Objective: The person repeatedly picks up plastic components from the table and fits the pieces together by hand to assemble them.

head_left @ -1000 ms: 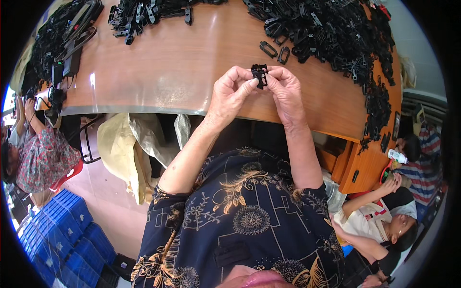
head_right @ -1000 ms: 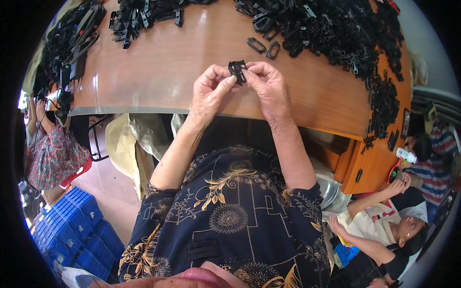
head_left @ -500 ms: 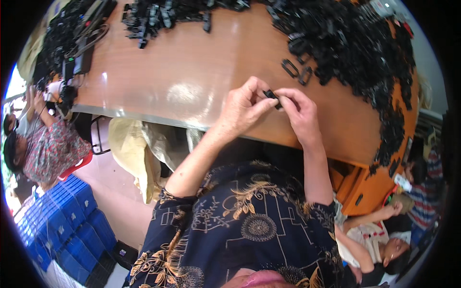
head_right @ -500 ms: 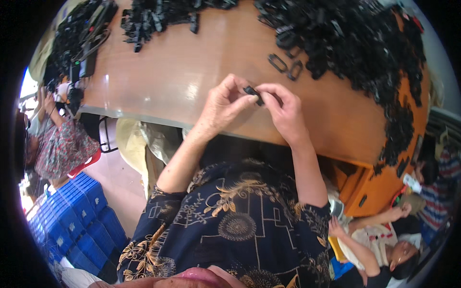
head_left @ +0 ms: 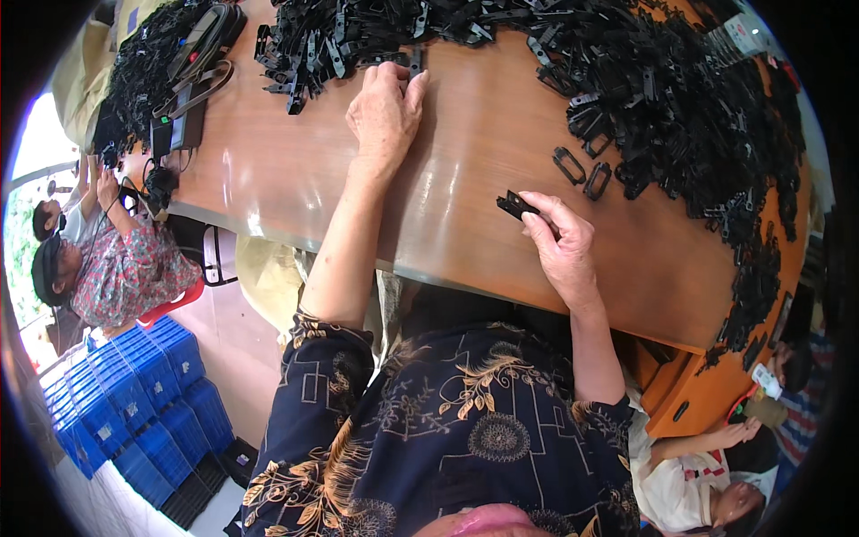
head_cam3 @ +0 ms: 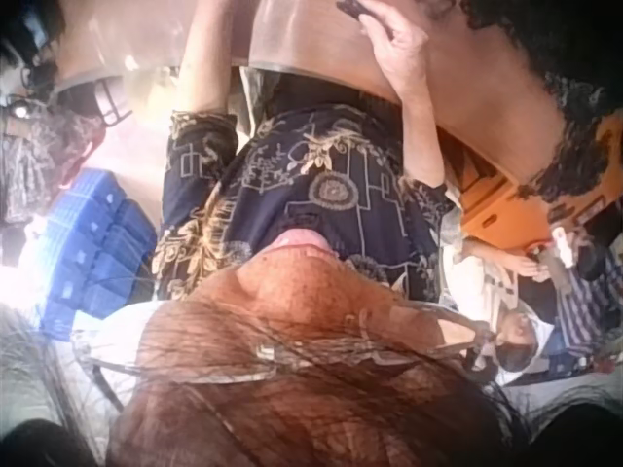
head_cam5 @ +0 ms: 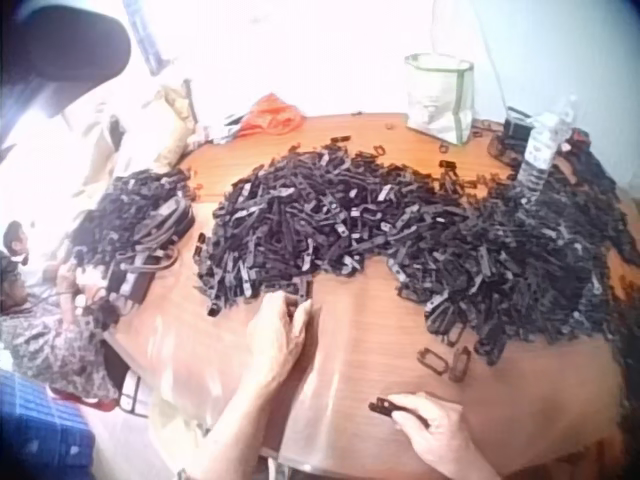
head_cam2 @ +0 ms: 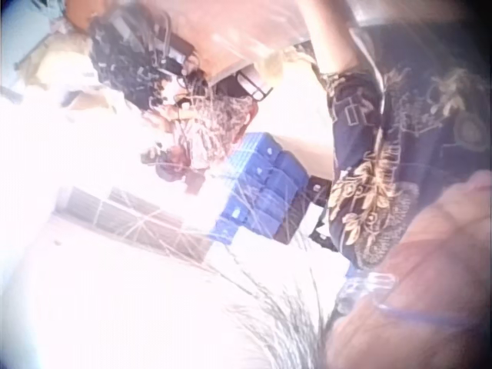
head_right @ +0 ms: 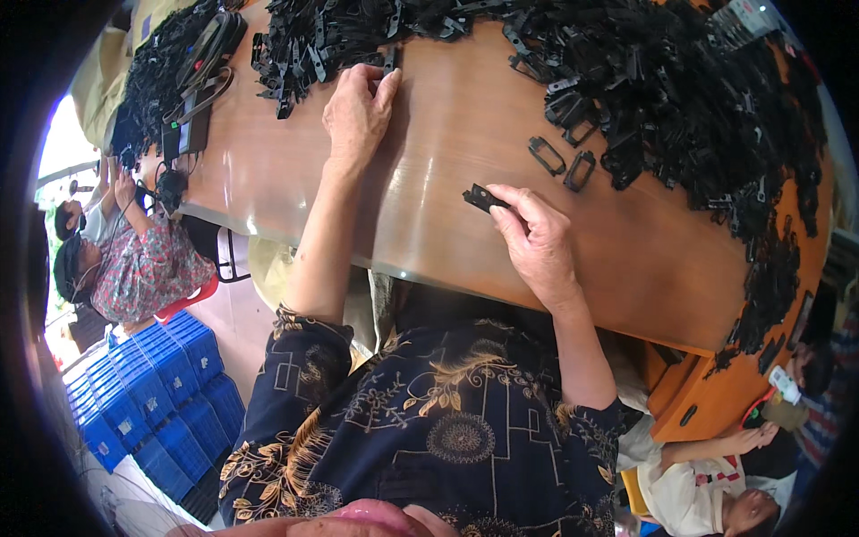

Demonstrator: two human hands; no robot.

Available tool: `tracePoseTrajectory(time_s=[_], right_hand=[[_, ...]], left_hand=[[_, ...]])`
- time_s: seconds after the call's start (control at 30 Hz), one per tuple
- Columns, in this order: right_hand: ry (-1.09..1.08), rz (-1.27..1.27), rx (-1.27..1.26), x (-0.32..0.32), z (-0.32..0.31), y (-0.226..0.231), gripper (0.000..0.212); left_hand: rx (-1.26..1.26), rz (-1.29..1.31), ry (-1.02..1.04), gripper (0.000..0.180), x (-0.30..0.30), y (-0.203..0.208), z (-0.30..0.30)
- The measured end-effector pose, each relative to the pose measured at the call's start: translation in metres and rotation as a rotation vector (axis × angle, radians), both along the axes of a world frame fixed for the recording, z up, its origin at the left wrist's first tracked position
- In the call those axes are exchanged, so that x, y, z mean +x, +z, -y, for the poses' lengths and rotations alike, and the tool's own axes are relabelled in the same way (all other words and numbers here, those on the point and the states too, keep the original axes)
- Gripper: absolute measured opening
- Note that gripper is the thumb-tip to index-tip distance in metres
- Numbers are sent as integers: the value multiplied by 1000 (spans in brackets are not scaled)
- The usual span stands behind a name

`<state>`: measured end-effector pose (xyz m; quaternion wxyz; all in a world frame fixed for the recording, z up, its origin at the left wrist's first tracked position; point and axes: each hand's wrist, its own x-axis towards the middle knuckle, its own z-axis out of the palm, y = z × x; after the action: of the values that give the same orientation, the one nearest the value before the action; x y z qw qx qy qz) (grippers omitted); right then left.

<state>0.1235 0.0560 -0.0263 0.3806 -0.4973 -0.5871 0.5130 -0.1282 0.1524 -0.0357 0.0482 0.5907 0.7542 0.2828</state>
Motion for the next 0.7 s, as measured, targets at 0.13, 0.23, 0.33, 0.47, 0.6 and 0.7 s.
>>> tracePoseTrajectory(time_s=[0.13,0.23,0.33,0.47,0.6,0.7], right_hand=[[55,98,151,1,2,-6,18],[34,-66,23,3,7,-2,17],[11,-250,-90,1,12,17,18],[83,-243,-181,3,19,39,18],[135,-222,-185,4,33,54,17],[184,-206,-200,8,45,62,17]], left_hand=[[64,-93,-109,30,11,1,10],[110,-115,-338,25,21,3,40],[46,201,-452,26,26,17,80],[43,524,-545,31,35,37,124],[59,395,-673,29,31,55,145],[60,341,-664,30,31,62,157]])
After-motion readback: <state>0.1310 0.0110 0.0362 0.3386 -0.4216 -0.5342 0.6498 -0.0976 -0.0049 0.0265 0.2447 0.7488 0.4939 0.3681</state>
